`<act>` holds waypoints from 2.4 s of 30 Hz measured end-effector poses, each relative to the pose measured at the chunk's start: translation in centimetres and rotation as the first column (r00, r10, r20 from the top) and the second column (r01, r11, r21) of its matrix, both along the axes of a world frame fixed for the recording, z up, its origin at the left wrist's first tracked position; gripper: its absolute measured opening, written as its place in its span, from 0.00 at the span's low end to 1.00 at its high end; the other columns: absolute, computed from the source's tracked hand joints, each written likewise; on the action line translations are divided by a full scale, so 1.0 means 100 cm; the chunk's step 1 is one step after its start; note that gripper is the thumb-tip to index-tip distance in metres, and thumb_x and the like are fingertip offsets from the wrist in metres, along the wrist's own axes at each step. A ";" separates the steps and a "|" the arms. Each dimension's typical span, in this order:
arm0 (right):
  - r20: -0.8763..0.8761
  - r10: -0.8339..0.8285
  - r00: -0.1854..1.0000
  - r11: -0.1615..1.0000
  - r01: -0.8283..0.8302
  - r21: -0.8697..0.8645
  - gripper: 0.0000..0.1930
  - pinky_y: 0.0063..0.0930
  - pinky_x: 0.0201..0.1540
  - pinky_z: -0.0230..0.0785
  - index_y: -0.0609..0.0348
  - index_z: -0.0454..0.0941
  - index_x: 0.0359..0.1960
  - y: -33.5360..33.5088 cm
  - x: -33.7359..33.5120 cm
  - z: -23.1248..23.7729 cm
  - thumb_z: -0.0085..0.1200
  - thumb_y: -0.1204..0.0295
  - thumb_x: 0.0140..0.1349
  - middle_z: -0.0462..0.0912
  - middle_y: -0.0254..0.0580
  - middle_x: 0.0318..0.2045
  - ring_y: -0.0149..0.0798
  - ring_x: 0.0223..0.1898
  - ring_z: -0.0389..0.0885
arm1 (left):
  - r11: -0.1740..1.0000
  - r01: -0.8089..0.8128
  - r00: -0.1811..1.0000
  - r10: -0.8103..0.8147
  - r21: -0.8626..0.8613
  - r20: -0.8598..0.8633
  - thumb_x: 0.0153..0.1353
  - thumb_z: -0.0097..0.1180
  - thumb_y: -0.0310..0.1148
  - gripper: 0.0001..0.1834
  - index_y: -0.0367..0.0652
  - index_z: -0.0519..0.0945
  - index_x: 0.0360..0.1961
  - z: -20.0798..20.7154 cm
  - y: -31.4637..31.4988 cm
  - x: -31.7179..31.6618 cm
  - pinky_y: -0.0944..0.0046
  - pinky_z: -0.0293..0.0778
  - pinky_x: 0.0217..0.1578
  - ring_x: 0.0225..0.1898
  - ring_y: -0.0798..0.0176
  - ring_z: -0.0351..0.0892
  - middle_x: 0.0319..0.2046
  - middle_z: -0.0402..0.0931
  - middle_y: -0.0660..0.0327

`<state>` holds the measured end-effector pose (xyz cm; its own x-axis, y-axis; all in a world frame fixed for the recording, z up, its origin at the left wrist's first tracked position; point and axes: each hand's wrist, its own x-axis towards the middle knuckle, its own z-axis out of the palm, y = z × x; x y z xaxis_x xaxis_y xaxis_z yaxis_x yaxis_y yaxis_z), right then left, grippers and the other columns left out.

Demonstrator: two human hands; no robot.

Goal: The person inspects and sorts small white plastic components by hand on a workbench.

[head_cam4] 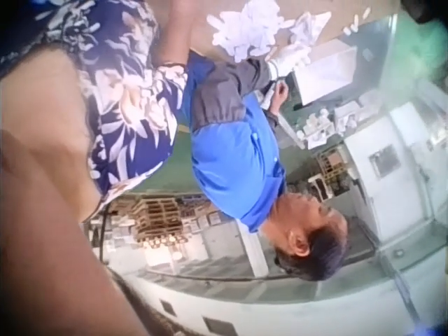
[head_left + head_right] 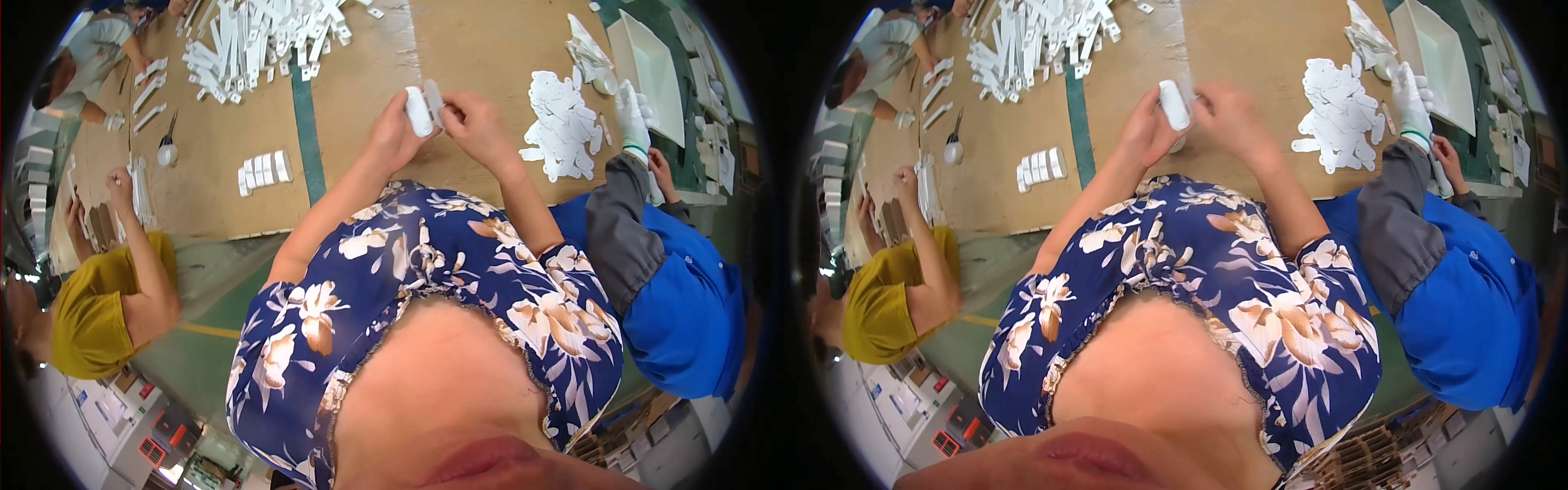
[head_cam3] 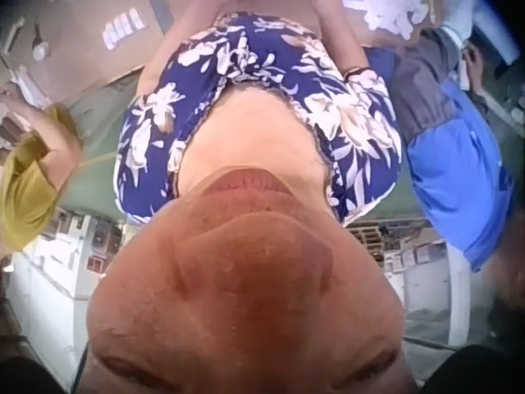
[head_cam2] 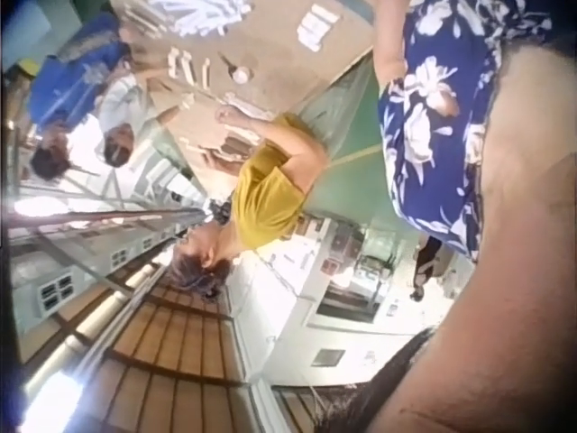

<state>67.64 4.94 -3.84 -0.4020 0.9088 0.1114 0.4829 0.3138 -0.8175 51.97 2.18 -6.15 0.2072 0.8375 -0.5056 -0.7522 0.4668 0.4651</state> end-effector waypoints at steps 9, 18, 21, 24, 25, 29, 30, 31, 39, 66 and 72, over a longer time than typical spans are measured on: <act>-0.294 -0.103 0.950 0.974 0.037 -0.222 0.09 0.17 0.28 0.68 0.62 0.75 0.39 -0.018 0.014 0.013 0.50 0.75 0.57 0.78 0.35 0.27 0.25 0.25 0.76 | 0.996 -0.002 0.841 -0.045 0.085 0.540 0.65 0.28 0.50 0.23 0.48 0.66 0.51 -0.005 -0.008 -0.011 0.49 0.64 0.47 0.49 0.51 0.67 0.47 0.69 0.55; -0.147 -0.206 0.967 0.956 0.167 -0.240 0.08 0.16 0.27 0.68 0.63 0.75 0.38 -0.040 0.043 0.016 0.51 0.76 0.57 0.77 0.35 0.25 0.24 0.23 0.74 | 0.992 0.037 0.762 -0.108 0.123 0.638 0.63 0.29 0.54 0.27 0.50 0.64 0.54 0.011 -0.003 -0.008 0.47 0.60 0.50 0.51 0.50 0.65 0.46 0.70 0.56; -0.553 -0.100 0.827 0.918 -0.137 -0.371 0.06 0.19 0.26 0.67 0.65 0.74 0.33 -0.048 0.047 0.065 0.52 0.77 0.55 0.74 0.38 0.24 0.28 0.23 0.73 | 0.988 0.058 0.757 -0.135 0.141 0.639 0.63 0.31 0.53 0.25 0.51 0.65 0.53 0.007 -0.003 -0.008 0.48 0.62 0.49 0.50 0.50 0.66 0.45 0.71 0.57; -0.868 0.224 0.442 0.917 -0.398 0.034 0.07 0.29 0.29 0.69 0.62 0.74 0.29 -0.053 0.050 0.122 0.56 0.72 0.53 0.73 0.38 0.25 0.33 0.21 0.70 | 0.963 0.057 0.699 -0.228 0.265 0.678 0.63 0.33 0.52 0.23 0.50 0.67 0.51 -0.016 0.002 -0.003 0.49 0.61 0.50 0.46 0.54 0.69 0.42 0.72 0.62; -0.711 0.688 0.145 0.522 -0.779 0.347 0.09 0.36 0.31 0.70 0.58 0.75 0.27 -0.011 0.060 0.135 0.59 0.67 0.50 0.72 0.33 0.25 0.35 0.20 0.69 | 0.964 0.042 0.724 -0.210 0.262 0.657 0.63 0.33 0.52 0.23 0.50 0.67 0.51 -0.034 -0.002 -0.010 0.49 0.61 0.50 0.46 0.54 0.69 0.42 0.72 0.62; -0.643 0.752 -0.145 0.473 -0.562 0.679 0.05 0.29 0.36 0.73 0.56 0.77 0.22 -0.039 0.058 0.194 0.57 0.72 0.52 0.75 0.33 0.26 0.28 0.21 0.71 | 0.995 0.097 0.909 -0.100 0.027 0.405 0.64 0.34 0.51 0.22 0.51 0.65 0.51 -0.031 -0.010 -0.005 0.47 0.67 0.46 0.44 0.53 0.70 0.40 0.69 0.59; -0.649 0.753 -0.110 0.500 -0.545 0.673 0.05 0.29 0.36 0.73 0.56 0.77 0.22 -0.044 0.052 0.202 0.57 0.72 0.52 0.75 0.33 0.26 0.28 0.21 0.71 | 0.986 0.061 0.995 -0.048 -0.153 0.087 0.64 0.34 0.52 0.22 0.51 0.64 0.52 -0.016 -0.010 0.005 0.46 0.67 0.46 0.43 0.52 0.70 0.40 0.68 0.60; -0.536 0.823 -0.185 0.463 -0.329 0.823 0.06 0.32 0.36 0.73 0.58 0.75 0.20 -0.043 0.041 0.213 0.55 0.73 0.53 0.75 0.36 0.25 0.31 0.22 0.71 | 0.985 0.066 0.995 -0.054 -0.157 0.084 0.64 0.34 0.52 0.22 0.51 0.64 0.52 -0.010 -0.011 0.005 0.46 0.67 0.46 0.43 0.52 0.70 0.40 0.68 0.60; -0.520 0.853 0.041 0.504 -0.321 0.802 0.06 0.32 0.35 0.72 0.60 0.74 0.21 -0.065 0.045 0.207 0.52 0.74 0.54 0.74 0.39 0.26 0.33 0.24 0.72 | 0.985 0.157 0.892 -0.175 0.076 0.418 0.66 0.28 0.47 0.21 0.52 0.60 0.56 -0.008 -0.020 0.001 0.43 0.63 0.50 0.49 0.49 0.68 0.43 0.72 0.57; 0.626 -0.634 0.455 0.653 0.749 0.116 0.17 0.39 0.38 0.69 0.58 0.73 0.37 -0.066 0.210 -0.117 0.56 0.62 0.48 0.76 0.51 0.36 0.48 0.37 0.76 | 0.918 0.369 0.929 -0.370 -0.145 0.020 0.60 0.48 0.34 0.15 0.46 0.63 0.47 0.012 -0.066 0.018 0.54 0.76 0.38 0.41 0.51 0.76 0.39 0.74 0.52; 0.736 -0.533 0.417 0.601 0.799 -0.017 0.22 0.39 0.41 0.68 0.59 0.71 0.39 -0.041 0.211 -0.120 0.57 0.58 0.46 0.75 0.53 0.38 0.49 0.40 0.75 | 0.945 0.310 0.945 -0.294 -0.104 0.144 0.59 0.48 0.33 0.13 0.50 0.67 0.47 -0.002 -0.060 0.008 0.56 0.77 0.36 0.40 0.55 0.77 0.39 0.74 0.59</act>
